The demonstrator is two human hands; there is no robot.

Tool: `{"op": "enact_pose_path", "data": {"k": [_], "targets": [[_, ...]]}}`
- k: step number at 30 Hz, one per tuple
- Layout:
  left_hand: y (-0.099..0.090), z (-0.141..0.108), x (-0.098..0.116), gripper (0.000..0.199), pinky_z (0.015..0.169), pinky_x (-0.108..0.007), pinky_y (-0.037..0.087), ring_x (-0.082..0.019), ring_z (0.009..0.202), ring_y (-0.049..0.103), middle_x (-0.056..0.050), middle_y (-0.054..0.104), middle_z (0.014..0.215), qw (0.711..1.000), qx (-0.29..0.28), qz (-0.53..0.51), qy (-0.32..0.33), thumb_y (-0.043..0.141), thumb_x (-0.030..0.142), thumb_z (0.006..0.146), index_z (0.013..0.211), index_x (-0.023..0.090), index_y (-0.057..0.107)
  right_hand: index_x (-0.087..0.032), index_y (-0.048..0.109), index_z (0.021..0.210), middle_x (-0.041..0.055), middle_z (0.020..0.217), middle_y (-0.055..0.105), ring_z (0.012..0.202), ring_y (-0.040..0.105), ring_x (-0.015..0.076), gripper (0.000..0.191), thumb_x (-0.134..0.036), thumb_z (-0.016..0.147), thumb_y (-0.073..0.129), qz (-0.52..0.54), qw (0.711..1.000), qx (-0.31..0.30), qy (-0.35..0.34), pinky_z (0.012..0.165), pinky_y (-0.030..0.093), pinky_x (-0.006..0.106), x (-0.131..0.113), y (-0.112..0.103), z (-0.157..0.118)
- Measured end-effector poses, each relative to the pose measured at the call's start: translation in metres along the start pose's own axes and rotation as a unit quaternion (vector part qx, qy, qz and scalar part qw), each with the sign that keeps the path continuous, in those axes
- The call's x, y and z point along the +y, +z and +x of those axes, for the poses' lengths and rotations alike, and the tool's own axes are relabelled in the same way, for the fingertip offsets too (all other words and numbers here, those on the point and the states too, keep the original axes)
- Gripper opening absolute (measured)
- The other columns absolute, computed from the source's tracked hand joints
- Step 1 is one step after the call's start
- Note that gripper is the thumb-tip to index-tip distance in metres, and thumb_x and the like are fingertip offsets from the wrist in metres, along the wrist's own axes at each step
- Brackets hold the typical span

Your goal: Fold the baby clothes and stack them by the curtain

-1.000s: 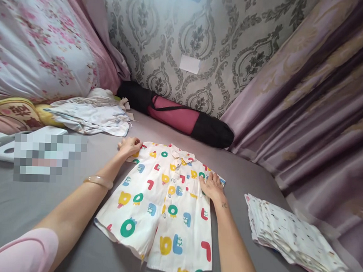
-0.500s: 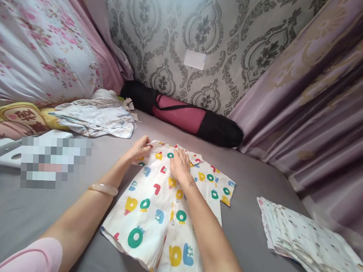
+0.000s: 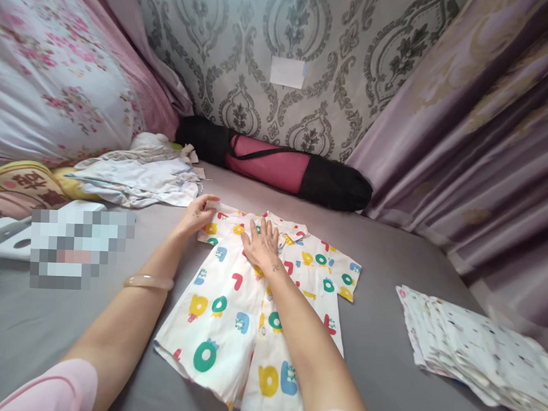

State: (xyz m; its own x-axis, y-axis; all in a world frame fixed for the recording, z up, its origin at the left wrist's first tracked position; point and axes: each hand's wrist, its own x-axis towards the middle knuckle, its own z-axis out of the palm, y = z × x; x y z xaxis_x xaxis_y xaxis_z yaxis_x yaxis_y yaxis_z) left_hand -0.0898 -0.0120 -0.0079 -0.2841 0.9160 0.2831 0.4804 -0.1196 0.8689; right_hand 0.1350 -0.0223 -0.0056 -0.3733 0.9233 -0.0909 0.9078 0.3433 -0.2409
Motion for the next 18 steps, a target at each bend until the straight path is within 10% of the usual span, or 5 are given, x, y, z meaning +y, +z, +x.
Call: {"op": "enact_pose_path", "data": {"k": [7, 10, 18], "targets": [[0.011, -0.004, -0.017, 0.048, 0.103, -0.045, 0.043, -0.030, 0.107, 0.057, -0.013, 0.060, 0.100, 0.982, 0.048, 0.181, -0.016, 0.051, 0.017, 0.075, 0.122, 0.010, 0.059, -0.017, 0.031, 0.155, 0.0132, 0.165, 0.014, 0.153, 0.007, 0.0276, 0.066, -0.052, 0.100, 0.033, 0.097, 0.995, 0.005, -0.036, 0.122, 0.002, 0.049, 0.004, -0.006, 0.001], [0.005, -0.005, -0.017, 0.050, 0.101, -0.042, 0.044, -0.026, 0.104, 0.058, -0.013, 0.059, 0.105, 0.982, 0.062, 0.170, -0.054, 0.058, 0.028, 0.079, 0.125, 0.009, 0.054, -0.016, 0.041, 0.150, 0.0118, 0.160, 0.031, 0.149, 0.025, 0.0206, 0.057, -0.041, 0.099, 0.037, 0.217, 0.973, 0.065, -0.039, 0.121, 0.021, 0.040, 0.017, -0.016, -0.015], [-0.044, -0.037, 0.005, 0.054, 0.082, -0.031, 0.050, -0.020, 0.092, 0.059, -0.009, 0.061, 0.102, 0.975, -0.026, 0.173, -0.134, 0.061, 0.034, 0.079, 0.127, 0.010, 0.053, -0.019, 0.067, 0.098, 0.0073, 0.097, 0.074, 0.087, 0.071, 0.0180, 0.020, -0.031, 0.088, 0.055, 0.397, 0.900, 0.143, 0.113, 0.076, 0.058, 0.030, 0.115, -0.042, -0.145]]}}
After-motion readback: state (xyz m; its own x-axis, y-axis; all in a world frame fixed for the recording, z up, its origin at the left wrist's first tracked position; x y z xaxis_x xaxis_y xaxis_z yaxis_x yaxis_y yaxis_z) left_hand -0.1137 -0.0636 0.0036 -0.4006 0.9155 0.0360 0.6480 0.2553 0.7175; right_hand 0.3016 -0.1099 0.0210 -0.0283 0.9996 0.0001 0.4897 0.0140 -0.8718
